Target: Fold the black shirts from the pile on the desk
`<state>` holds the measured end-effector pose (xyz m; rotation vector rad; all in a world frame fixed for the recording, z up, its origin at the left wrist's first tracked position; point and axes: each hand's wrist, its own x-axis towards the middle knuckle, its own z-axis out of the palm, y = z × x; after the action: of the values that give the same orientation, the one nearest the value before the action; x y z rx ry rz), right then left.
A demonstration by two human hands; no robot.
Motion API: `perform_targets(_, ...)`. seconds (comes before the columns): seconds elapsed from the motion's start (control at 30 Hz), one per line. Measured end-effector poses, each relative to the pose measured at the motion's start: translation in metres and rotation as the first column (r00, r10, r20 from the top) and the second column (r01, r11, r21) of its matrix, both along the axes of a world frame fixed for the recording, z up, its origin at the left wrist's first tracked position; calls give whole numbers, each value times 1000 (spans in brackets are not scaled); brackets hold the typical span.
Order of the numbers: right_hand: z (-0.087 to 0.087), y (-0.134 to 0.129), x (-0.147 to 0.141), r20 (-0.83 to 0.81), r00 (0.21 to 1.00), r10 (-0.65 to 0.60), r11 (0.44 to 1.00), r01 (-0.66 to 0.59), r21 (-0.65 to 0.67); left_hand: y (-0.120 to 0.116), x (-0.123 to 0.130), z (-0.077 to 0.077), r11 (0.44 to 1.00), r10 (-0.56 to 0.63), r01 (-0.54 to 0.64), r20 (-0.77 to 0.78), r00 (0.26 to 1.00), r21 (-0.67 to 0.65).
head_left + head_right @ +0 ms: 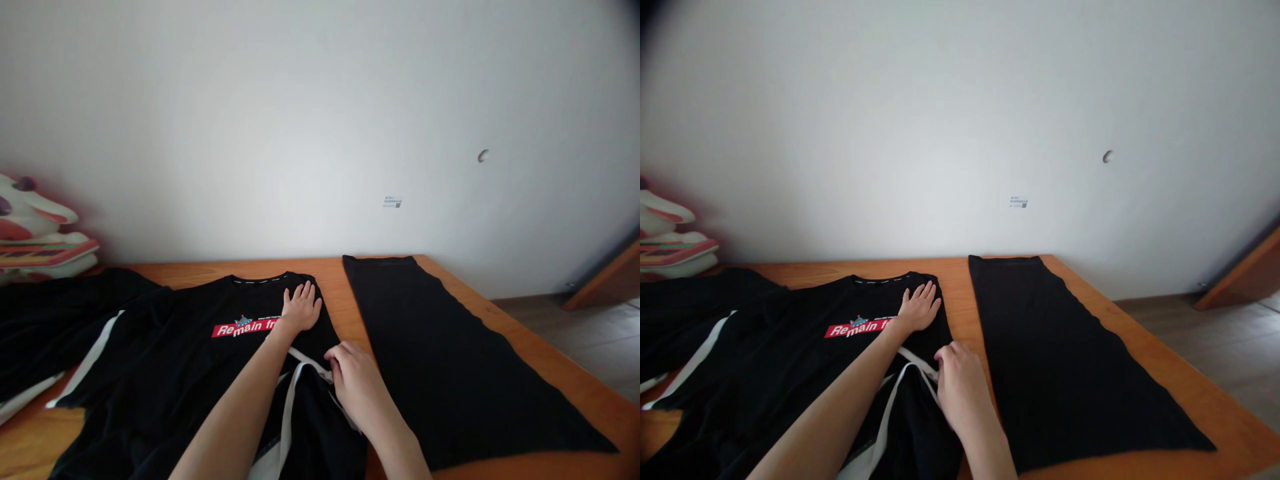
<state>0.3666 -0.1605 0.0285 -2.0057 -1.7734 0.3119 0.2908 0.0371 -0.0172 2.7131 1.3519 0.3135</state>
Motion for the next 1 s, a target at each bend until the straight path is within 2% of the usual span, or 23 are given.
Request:
perform_targets(0.17, -2, 0, -5, 4, 996, -85, 996, 85, -36, -6, -2, 7, 996, 21, -26, 56, 998, 89)
perform_targets(0.33, -7, 0, -6, -9, 994, -105, 994, 105, -17, -15, 0, 15, 989, -100, 97, 15, 995, 113)
perform_targets(0.57, -25, 6, 11, -98, 995, -17, 998, 23, 52, -58, 4, 6, 984, -154, 160, -77, 985, 78)
perform_targets(0.67, -34, 11, 18, -174, 984, -38, 993, 57, 104, -77, -12, 3, 980, -185, 191, -99, 978, 57)
perform_targets(0.77, -41, 15, 20, -203, 976, -76, 982, 108, 153, -99, -37, 10, 954, -299, 301, -94, 950, 10)
perform_targets(0.9, -45, 14, 16, -62, 994, -89, 978, 99, 185, -136, -76, 34, 873, -476, 476, 30, 879, -101)
perform_targets(0.97, -45, 12, 14, 24, 995, -93, 981, 88, 171, -146, -96, 48, 851, -487, 502, 127, 864, -154)
perform_targets(1.0, -43, 11, 13, 58, 994, -94, 984, 84, 157, -145, -106, 53, 864, -456, 479, 163, 875, -156)
